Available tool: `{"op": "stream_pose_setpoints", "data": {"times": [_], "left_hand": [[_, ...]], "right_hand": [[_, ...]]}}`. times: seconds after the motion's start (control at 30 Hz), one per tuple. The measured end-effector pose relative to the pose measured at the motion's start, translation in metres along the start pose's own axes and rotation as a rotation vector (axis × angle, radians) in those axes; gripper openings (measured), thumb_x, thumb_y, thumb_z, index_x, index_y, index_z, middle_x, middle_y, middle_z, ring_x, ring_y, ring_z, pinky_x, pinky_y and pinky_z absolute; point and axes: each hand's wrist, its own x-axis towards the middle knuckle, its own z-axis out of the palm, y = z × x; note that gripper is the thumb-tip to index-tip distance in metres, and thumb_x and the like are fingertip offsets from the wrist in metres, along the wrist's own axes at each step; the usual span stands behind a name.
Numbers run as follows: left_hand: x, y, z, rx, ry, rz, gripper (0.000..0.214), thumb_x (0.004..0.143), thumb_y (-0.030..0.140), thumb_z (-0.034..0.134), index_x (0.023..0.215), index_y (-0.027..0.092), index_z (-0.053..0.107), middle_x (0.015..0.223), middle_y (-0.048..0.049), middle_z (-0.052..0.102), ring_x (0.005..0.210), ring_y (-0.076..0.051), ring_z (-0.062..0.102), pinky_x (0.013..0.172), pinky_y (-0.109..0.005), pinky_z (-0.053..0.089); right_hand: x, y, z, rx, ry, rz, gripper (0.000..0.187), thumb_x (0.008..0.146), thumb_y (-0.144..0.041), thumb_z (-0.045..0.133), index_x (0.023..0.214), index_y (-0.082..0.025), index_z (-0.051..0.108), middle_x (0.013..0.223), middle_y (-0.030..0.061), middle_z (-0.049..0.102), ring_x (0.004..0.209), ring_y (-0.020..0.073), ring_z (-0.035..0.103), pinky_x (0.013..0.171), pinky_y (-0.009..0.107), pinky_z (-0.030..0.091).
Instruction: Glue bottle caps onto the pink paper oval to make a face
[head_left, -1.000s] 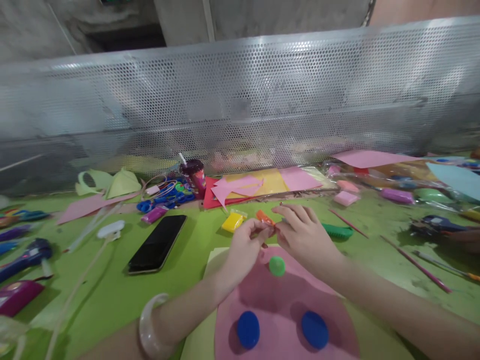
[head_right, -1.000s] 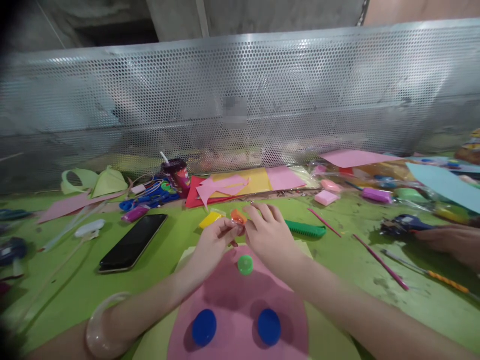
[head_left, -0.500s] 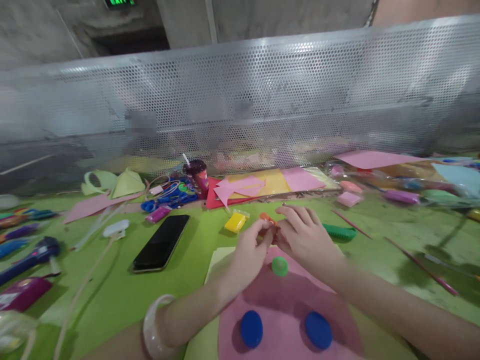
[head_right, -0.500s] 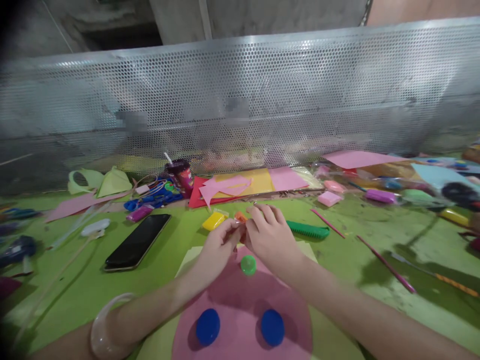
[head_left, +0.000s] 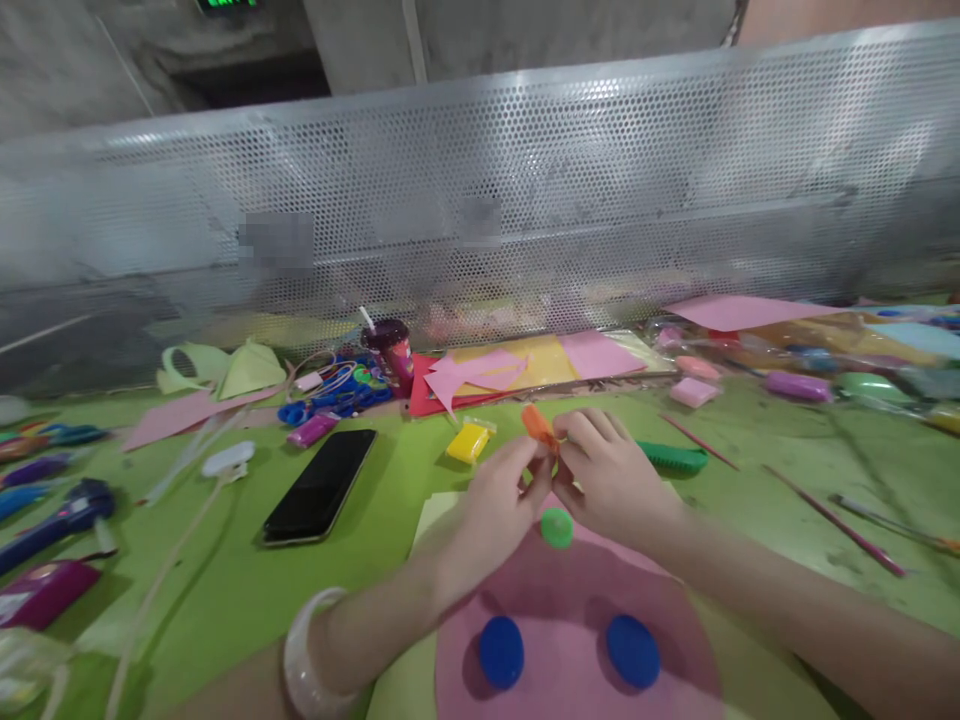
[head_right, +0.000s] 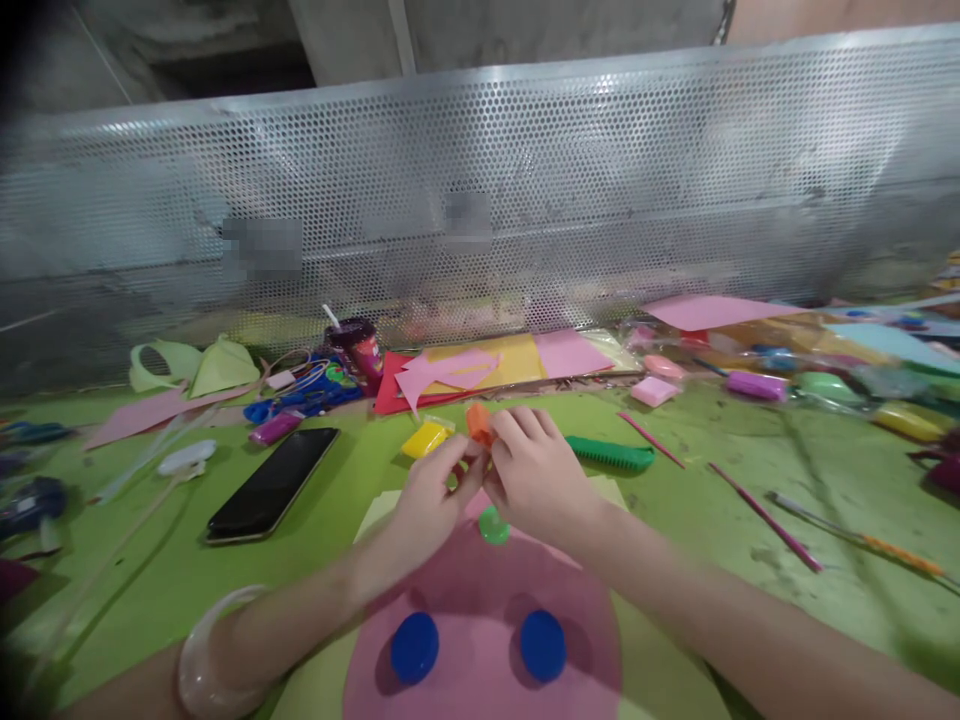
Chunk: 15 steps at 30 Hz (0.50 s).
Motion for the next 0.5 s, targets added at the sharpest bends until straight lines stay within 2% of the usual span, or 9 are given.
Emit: {"op": "stream_pose_setpoints", "data": {"times": [0.07, 0.23, 0.4, 0.5], "left_hand": [[0.001, 0.002, -0.001, -0.007, -0.006, -0.002, 0.013, 0.086, 0.026, 0.047, 0.077, 0.02, 0.055, 0.076, 0.0, 0.06, 0.068, -0.014, 0.052, 0.064, -0.024, 0.04], [0.0, 0.006, 0.0, -0.072, -0.011, -0.06, 0.016, 0.086, 0.025, 0.046, 0.072, 0.019, 0.053, 0.072, -0.0003, 0.059, 0.066, -0.014, 0.051, 0.059, -0.024, 0.038], [-0.002, 0.003, 0.001, -0.118, 0.052, -0.126, 0.015, 0.085, 0.027, 0.047, 0.075, 0.019, 0.055, 0.074, 0.0002, 0.061, 0.065, -0.013, 0.052, 0.059, -0.024, 0.039], [-0.003, 0.0, 0.002, -0.135, 0.03, -0.159, 0.016, 0.085, 0.029, 0.049, 0.075, 0.02, 0.056, 0.073, 0.0002, 0.061, 0.062, -0.013, 0.051, 0.058, -0.024, 0.039]], "right_hand": [[0.0, 0.0, 0.001, 0.034, 0.031, 0.009, 0.013, 0.072, -0.01, 0.049, 0.067, -0.016, 0.059, 0.086, 0.0101, 0.055, 0.08, 0.0221, 0.047, 0.073, 0.036, 0.044], [0.001, 0.002, 0.002, 0.042, 0.05, 0.006, 0.015, 0.073, -0.008, 0.047, 0.065, -0.017, 0.057, 0.085, 0.0087, 0.054, 0.08, 0.021, 0.049, 0.082, 0.038, 0.042], [0.002, 0.009, -0.001, -0.13, -0.06, -0.07, 0.009, 0.078, -0.016, 0.053, 0.076, -0.017, 0.062, 0.083, 0.0074, 0.057, 0.08, 0.0224, 0.05, 0.087, 0.041, 0.039], [0.003, 0.012, -0.003, -0.185, -0.1, -0.112, 0.009, 0.08, -0.023, 0.055, 0.079, -0.017, 0.062, 0.081, 0.0077, 0.06, 0.083, 0.0242, 0.05, 0.087, 0.043, 0.039]]}}
